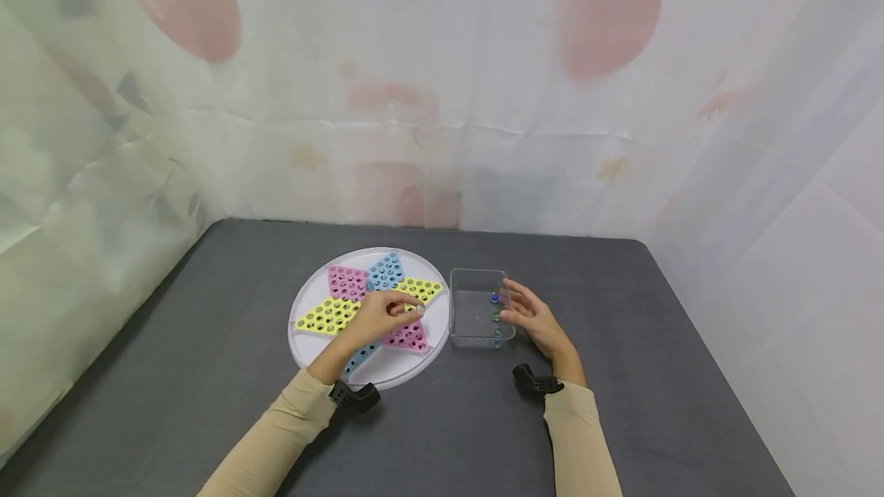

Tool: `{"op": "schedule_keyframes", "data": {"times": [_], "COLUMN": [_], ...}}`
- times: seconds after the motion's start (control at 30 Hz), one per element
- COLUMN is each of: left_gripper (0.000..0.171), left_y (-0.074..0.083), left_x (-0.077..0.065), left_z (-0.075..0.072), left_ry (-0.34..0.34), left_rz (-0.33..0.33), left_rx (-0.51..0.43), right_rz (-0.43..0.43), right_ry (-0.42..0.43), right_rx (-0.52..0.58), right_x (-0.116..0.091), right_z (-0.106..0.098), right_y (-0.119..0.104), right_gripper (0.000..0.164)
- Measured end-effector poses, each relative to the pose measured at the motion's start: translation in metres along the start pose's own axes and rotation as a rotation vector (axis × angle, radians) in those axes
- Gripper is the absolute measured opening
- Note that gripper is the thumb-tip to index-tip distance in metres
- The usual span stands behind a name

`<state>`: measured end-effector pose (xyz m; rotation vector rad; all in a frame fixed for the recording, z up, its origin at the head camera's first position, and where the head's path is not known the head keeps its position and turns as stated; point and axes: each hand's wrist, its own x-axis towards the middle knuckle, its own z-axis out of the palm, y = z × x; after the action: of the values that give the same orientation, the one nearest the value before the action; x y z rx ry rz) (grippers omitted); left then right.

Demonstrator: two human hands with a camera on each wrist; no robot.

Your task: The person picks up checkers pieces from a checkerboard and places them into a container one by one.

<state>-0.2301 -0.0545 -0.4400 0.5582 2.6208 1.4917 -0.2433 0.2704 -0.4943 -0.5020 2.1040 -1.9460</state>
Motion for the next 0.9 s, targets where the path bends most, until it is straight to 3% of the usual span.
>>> {"op": "schedule_keyframes", "data": {"times": [0.5, 0.73, 0.9], "left_gripper": [0.019, 0.019, 0.019], "left_y": [0.007, 0.009, 0.010], "left_x": [0.004, 0.005, 0.006], "left_z": [0.012, 0.016, 0.019], "left_ry": [-0.023, -0.026, -0.043], "left_rz": [0.034, 0.089, 0.081], "left_rx": [-0.001, 0.015, -0.004], "right_rz": [0.008, -0.004, -0.003], "right_ry": [0.007, 0.008, 0.010], "right_rx": [-0.007, -0.003, -0.001], "right_x": [-0.001, 0.001, 0.001], "right_z": [-0.002, -0.002, -0.002], "right_y": [0.002, 0.003, 0.003], "right_gripper": [0.071, 0.071, 0.071]}}
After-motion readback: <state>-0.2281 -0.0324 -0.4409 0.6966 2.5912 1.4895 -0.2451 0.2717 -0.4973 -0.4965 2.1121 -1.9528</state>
